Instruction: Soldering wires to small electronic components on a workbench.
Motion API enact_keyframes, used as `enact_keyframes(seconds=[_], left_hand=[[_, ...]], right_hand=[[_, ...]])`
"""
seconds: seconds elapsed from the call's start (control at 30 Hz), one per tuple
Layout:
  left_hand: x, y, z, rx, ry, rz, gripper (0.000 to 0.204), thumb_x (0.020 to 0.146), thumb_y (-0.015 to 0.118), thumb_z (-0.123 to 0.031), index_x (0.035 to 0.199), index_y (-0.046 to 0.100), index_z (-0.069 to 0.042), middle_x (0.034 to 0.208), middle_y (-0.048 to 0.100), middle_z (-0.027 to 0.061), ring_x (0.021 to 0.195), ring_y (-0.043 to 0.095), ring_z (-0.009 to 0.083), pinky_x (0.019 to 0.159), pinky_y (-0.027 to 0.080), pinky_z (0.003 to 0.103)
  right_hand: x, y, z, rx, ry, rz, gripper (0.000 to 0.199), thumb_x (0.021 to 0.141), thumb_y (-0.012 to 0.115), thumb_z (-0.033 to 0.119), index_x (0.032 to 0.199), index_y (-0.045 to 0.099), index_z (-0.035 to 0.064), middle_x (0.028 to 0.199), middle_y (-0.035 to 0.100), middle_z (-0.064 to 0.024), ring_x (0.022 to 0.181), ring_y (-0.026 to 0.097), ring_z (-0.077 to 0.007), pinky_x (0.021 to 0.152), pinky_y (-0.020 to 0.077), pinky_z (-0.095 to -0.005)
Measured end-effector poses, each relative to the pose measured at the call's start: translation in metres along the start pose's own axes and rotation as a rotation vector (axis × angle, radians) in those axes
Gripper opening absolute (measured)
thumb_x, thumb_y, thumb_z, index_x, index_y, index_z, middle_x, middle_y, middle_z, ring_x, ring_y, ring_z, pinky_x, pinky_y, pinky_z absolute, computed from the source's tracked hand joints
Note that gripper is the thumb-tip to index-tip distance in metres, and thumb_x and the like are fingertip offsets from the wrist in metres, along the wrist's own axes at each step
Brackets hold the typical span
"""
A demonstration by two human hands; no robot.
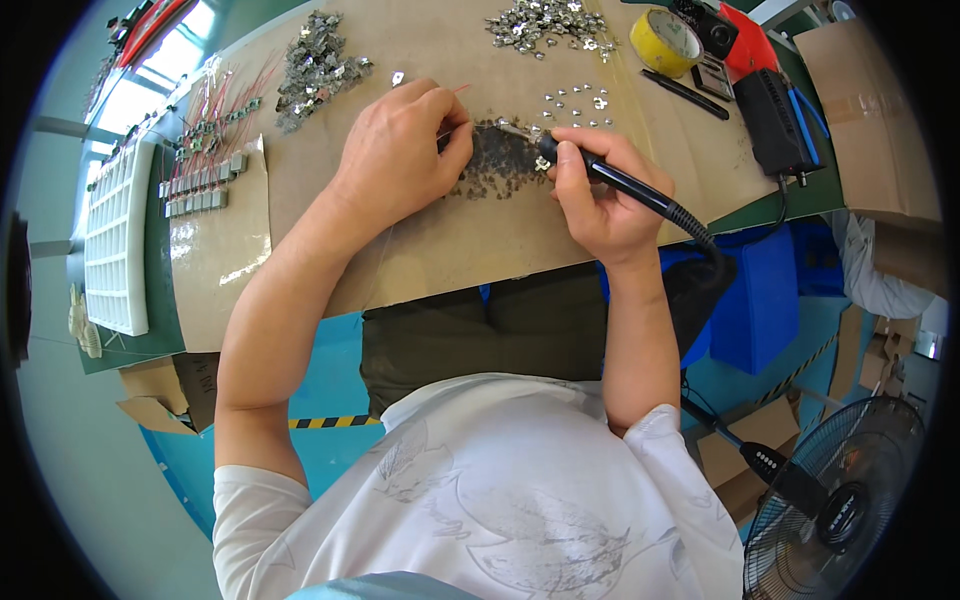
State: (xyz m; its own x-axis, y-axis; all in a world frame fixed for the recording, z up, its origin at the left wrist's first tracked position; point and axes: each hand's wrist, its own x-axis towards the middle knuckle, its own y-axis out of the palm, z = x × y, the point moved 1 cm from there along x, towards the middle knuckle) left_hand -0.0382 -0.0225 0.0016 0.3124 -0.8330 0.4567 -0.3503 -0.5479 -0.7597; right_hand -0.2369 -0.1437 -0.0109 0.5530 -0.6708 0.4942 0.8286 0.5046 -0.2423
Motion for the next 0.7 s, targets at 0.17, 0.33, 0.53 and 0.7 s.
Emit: enact_keyframes(seconds=[0.17, 0.33, 0.53, 0.7], left_hand=[[-0.0006, -0.0011, -0.0010, 0.024, 0.010, 0.002, 0.011, 0.088, 0.073, -0.013, 0.086, 0.070, -0.002, 0.088, 0.070, 0.0128, 0.084, 0.070, 0.0341, 0.076, 0.057, 0.044], [-0.0006, 0.0002, -0.0007, 0.011, 0.026, -0.005, 0.011, 0.088, 0.073, -0.013, 0.087, 0.070, -0.002, 0.088, 0.069, 0.0129, 0.085, 0.070, 0.0345, 0.077, 0.057, 0.044], [-0.0005, 0.0025, -0.0008, 0.025, 0.009, -0.003, 0.011, 0.088, 0.073, -0.012, 0.087, 0.070, -0.002, 0.087, 0.069, 0.0129, 0.086, 0.069, 0.0347, 0.078, 0.057, 0.045], [0.0003, 0.0016, -0.0013, 0.026, 0.023, 0.005, 0.012, 0.089, 0.073, -0.014, 0.088, 0.070, -0.002, 0.088, 0.070, 0.0130, 0.088, 0.069, 0.0349, 0.079, 0.057, 0.045]], right_hand=[[-0.0001, 0.0002, 0.0012, -0.005, -0.005, 0.004, 0.012, 0.097, 0.072, 0.003, 0.106, 0.076, -0.0013, 0.075, 0.074, -0.0044, 0.062, 0.070, -0.0067, 0.056, 0.0518, -0.0189], [0.0009, 0.0014, 0.0005, 0.005, -0.014, -0.001, 0.011, 0.096, 0.072, 0.003, 0.105, 0.076, -0.0014, 0.075, 0.074, -0.0039, 0.061, 0.069, -0.0065, 0.055, 0.0509, -0.0189], [0.0012, 0.0010, -0.0005, 0.008, -0.015, -0.001, 0.011, 0.097, 0.072, 0.003, 0.105, 0.076, -0.0016, 0.075, 0.073, -0.0039, 0.060, 0.068, -0.0063, 0.055, 0.0508, -0.0193], [0.0022, 0.0005, 0.0009, 0.022, 0.001, -0.014, 0.011, 0.097, 0.071, 0.004, 0.106, 0.076, -0.0017, 0.074, 0.073, -0.0038, 0.059, 0.068, -0.0061, 0.054, 0.0504, -0.0192]])
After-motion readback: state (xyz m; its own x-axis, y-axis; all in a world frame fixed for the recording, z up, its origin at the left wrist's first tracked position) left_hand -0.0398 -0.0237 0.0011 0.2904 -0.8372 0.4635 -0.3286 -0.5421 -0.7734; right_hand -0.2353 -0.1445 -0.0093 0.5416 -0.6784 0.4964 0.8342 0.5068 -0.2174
